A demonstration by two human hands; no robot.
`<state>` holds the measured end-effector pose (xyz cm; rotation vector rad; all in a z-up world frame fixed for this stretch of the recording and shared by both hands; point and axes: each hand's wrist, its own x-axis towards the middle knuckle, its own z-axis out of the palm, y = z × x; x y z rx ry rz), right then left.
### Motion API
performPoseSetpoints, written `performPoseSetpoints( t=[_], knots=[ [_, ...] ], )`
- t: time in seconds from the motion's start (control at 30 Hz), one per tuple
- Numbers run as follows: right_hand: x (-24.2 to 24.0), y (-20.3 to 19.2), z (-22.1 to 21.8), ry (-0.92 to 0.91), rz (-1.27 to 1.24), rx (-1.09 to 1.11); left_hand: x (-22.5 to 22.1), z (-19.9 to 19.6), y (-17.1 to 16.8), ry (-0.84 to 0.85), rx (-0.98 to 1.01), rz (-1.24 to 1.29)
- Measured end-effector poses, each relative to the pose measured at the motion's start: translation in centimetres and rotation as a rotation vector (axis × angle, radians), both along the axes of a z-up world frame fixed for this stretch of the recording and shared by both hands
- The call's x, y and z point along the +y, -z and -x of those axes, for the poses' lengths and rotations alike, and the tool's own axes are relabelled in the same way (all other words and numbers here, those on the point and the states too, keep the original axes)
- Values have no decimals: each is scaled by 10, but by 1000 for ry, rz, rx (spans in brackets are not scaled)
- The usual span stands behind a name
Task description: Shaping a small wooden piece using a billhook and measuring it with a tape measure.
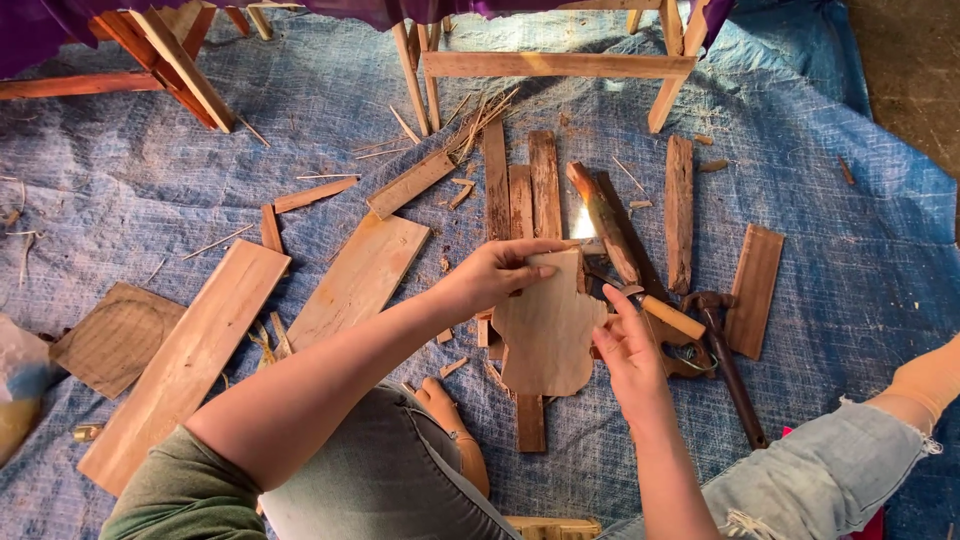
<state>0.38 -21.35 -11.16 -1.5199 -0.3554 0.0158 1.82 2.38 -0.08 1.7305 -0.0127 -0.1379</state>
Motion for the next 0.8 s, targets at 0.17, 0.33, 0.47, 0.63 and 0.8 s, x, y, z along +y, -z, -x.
performPoseSetpoints(
  t=[0.17, 0.33, 0.47, 0.63, 0.8],
  knots=[
    [0, 5, 2, -5, -1, 25, -5, 4, -1, 74, -54, -52],
    [7, -11, 11, 84, -1, 25, -1, -8, 13, 45, -29, -26],
    [10, -20, 16, 179, 58, -8, 2, -11, 28, 24, 30, -176],
    [9, -9, 10, 216, 15, 69, -3, -6, 19, 72, 22, -98],
    [3, -11, 6, 198, 6, 73, -5, -4, 10, 125, 0, -123]
  ],
)
